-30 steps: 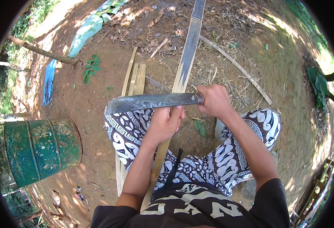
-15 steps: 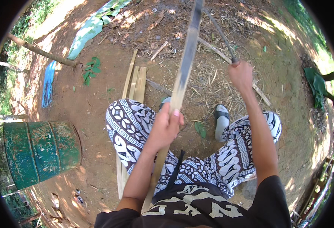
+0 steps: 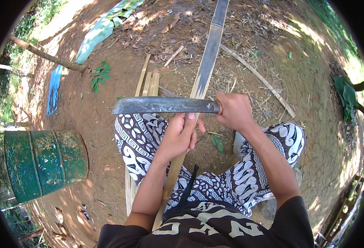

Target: The person carves and scrapes a piece of wood using a machete while sitting on the ground.

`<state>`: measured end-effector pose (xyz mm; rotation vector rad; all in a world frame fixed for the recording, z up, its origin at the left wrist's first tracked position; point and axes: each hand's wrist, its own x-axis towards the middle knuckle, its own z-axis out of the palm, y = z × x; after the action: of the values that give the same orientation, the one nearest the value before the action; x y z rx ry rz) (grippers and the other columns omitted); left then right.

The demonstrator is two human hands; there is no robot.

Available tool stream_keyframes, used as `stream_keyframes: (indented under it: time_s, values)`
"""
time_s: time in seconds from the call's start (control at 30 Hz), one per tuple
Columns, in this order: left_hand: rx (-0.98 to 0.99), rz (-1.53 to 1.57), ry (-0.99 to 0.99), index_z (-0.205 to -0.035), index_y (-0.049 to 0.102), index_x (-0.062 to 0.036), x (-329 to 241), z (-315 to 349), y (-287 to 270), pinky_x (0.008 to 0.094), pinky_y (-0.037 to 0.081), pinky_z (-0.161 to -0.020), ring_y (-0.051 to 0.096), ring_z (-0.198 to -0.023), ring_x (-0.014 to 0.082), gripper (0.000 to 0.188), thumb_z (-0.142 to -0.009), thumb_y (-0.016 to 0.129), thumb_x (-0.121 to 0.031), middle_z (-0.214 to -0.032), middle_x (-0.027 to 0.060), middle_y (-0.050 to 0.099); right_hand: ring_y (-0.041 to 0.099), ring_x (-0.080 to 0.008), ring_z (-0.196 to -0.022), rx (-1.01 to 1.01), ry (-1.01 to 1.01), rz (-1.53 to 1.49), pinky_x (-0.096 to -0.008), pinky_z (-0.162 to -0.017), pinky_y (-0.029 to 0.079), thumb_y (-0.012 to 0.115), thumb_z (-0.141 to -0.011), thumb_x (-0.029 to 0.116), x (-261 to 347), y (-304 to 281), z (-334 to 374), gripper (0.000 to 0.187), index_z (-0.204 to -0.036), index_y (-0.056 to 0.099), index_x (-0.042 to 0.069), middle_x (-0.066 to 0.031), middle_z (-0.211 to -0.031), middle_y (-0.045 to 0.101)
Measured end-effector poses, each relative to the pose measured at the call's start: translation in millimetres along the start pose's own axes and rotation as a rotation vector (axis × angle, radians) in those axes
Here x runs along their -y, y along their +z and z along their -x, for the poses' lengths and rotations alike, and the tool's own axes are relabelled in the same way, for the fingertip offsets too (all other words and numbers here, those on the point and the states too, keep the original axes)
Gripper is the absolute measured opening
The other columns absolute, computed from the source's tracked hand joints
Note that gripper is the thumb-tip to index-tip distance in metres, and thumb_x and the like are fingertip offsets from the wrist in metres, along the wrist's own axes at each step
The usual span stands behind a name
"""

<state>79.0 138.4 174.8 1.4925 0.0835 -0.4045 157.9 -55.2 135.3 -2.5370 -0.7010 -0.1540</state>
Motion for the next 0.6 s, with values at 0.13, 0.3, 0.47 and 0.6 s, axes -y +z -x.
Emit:
stream_keyframes:
  time_s: [0.13,0.3,0.47,0.6]
  values:
    - [-0.015,-0.072,0.043,-0.116,0.049,-0.0018,10.0,0.6,2.0,0.02,0.035,-0.038,0.043,-0.043,0.0041,0.031,-0.11,0.036,-0.029,-0.077,0.0042,0.055,0.065,-0.0365,-0.06,0.072,0.05,0.031,-0.0465,-0.055,0.051,0.072,-0.063,0.018,0.4,1.9,-1.8,0.02,-0.072,0.057,0.008,-0.0135,-0.06,0.061]
    - [-0.034,-0.008,0.075,-0.115,0.048,-0.003,17.1,5.2,4.0,0.0194,0.033,-0.039,0.038,-0.043,0.0032,0.028,-0.11,0.035,-0.028,-0.077,0.003,0.054,0.066,-0.0355,-0.061,-0.008,0.006,0.031,-0.0472,-0.056,0.053,0.073,-0.066,0.019,-9.6,5.8,-3.5,0.019,-0.074,0.06,0.009,-0.0133,-0.06,0.062]
    - [-0.061,-0.005,0.086,-0.114,0.048,-0.0032,28.4,6.5,-2.0,0.0194,0.033,-0.039,0.038,-0.043,0.0031,0.027,-0.11,0.035,-0.027,-0.077,0.0025,0.053,0.067,-0.0349,-0.062,-0.036,0.324,0.14,-0.0474,-0.059,0.054,0.067,-0.077,0.02,-61.3,0.2,-28.1,0.013,-0.079,0.064,0.007,-0.0154,-0.062,0.064]
    - [-0.02,-0.004,0.049,-0.115,0.048,-0.0025,25.9,9.3,-2.1,0.0199,0.033,-0.037,0.039,-0.042,0.0038,0.027,-0.11,0.035,-0.026,-0.077,0.0027,0.054,0.067,-0.0377,-0.062,-0.316,0.622,0.011,-0.0481,-0.06,0.053,0.061,-0.084,0.02,-92.3,-35.6,-43.8,0.018,-0.079,0.066,0.004,-0.0189,-0.066,0.065]
